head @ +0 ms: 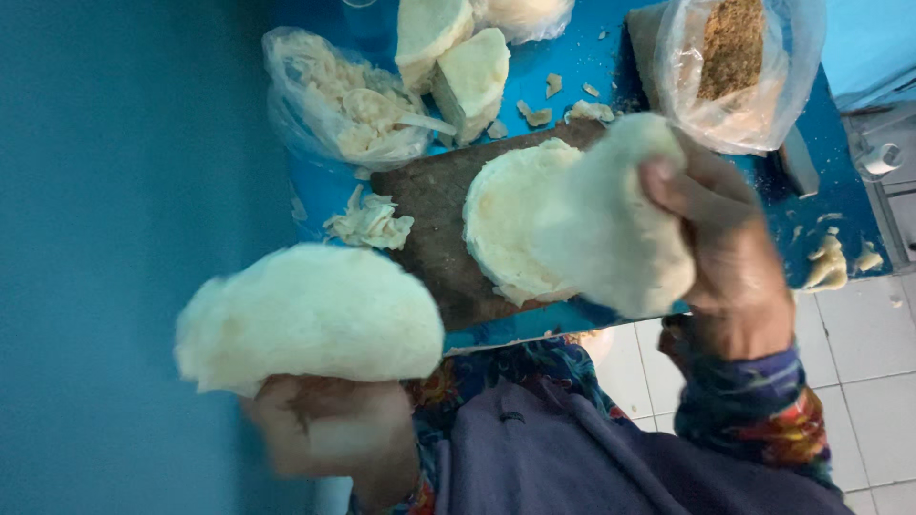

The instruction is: The person sits at a blue table and peels thin outer layers off round white cakes by hand, one at a time, placing the peeled cakes on a wooden board and dropping the peeled-off scraps aside. A knife rests on the table and a bag of brown crumbly material sits nearby.

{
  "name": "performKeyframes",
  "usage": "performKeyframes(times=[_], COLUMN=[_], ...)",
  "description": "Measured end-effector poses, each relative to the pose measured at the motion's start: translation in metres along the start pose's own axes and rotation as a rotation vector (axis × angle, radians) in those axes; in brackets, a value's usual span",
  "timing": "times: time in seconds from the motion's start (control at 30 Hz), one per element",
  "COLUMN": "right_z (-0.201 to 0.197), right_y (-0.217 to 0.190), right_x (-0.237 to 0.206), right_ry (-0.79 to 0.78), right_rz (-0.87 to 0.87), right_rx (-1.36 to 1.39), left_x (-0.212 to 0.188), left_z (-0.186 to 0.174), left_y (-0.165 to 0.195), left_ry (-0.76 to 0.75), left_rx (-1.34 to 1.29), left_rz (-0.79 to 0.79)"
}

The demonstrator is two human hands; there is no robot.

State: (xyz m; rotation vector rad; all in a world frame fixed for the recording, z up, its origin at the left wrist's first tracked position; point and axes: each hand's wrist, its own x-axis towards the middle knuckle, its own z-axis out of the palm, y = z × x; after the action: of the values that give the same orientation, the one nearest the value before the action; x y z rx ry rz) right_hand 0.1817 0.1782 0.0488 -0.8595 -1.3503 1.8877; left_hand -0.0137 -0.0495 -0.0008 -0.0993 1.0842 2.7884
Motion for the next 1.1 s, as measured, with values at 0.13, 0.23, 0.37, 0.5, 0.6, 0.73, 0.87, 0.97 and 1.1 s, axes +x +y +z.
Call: performKeyframes(times=[0.13, 0.23, 0.37, 0.5, 0.6, 0.73, 0.87, 0.97, 1.1], right_z=[0.021, 0.018, 0.008, 0.012, 0.021, 0.036, 0.053, 0.061, 0.063], right_y=[0.017, 0.031, 0.043, 0.035, 0.02, 0.005, 0.003, 0.004, 0.003], right_x=[0.03, 0.037, 0.035, 0.033, 0.024, -0.008, -0.038, -0.056, -0.073], right_ry=[-0.021, -0.014, -0.049, -0.059, 0.024, 0.222, 0.1, -0.128, -0.15], right_rz=[0.1, 0.173, -0.011, -0.126, -0.125, -0.398, -0.421, -0.533, -0.687], right_rx=[-0.218, -0.554, -0.598, -0.683, -0.794, -1.136, -0.81, -0.724, -1.0], left_x=[-0.003, -0.002, -0.004, -0.008, -0.012, -0.019, -0.03, -0.046, -0.067], left_z=[0.008, 0.009, 0.011, 0.017, 0.023, 0.027, 0.031, 0.036, 0.039], left_y=[0.001, 0.001, -0.002, -0.003, -0.002, -0.007, -0.02, -0.034, -0.043], left_ry=[-0.042, -0.027, -0.063, -0.144, -0.187, -0.24, -0.364, -0.456, -0.565], left_rx=[0.103, 0.057, 0.102, 0.123, 0.145, 0.021, 0.039, 0.102, -0.016], left_rz=[0.004, -0.061, -0.099, -0.15, -0.197, -0.263, -0.395, -0.423, -0.543])
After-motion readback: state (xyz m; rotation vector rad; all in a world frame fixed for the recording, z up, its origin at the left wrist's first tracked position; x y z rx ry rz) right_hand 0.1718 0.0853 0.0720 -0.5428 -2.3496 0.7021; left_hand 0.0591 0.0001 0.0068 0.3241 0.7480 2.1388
